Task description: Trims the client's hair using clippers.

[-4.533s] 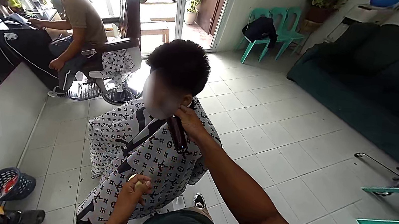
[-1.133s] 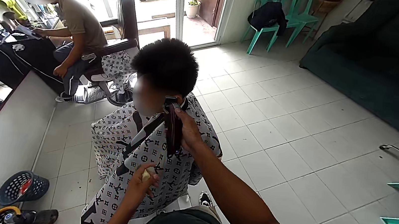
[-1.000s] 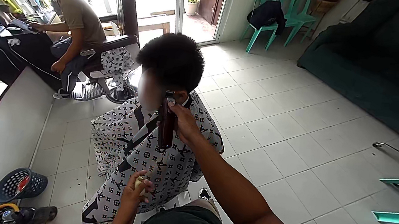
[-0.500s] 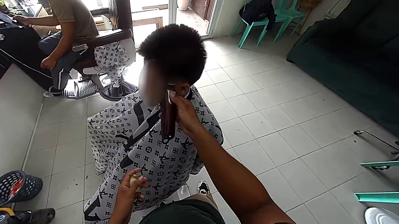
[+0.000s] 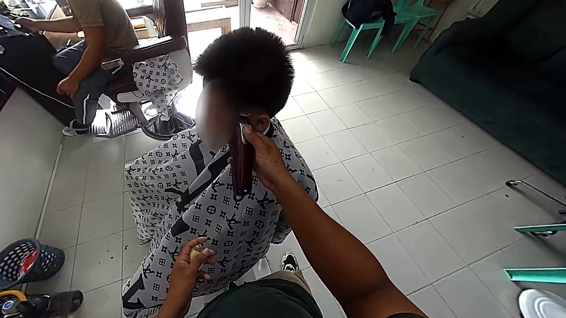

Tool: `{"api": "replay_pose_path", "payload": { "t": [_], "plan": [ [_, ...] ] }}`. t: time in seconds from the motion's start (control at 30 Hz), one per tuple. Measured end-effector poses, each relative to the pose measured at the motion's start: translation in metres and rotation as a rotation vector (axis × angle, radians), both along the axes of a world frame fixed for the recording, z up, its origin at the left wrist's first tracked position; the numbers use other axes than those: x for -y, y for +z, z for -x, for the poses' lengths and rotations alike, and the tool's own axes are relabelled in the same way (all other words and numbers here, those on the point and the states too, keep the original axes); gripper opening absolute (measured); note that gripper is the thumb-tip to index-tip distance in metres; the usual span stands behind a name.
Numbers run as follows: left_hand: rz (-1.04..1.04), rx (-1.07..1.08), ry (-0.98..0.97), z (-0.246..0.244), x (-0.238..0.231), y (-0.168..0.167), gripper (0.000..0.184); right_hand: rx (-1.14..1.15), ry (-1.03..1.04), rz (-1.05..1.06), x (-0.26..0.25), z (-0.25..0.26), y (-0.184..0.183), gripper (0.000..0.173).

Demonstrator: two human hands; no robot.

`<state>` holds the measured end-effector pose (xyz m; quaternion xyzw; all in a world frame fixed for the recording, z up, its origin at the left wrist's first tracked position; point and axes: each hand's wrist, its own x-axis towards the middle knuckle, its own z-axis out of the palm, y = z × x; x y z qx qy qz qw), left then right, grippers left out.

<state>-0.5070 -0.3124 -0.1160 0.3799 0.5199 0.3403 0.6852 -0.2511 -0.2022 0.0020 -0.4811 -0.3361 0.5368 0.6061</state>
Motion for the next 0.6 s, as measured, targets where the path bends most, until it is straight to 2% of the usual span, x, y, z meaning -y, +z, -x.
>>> {"api": "replay_pose_path", "payload": {
  "t": [0.6],
  "plan": [
    [0.016,0.001,-0.019,-0.004,0.001,-0.001,0.026,0.040,0.049,0.010,0.005,-0.011,0.001,0.043]
  ]
}}
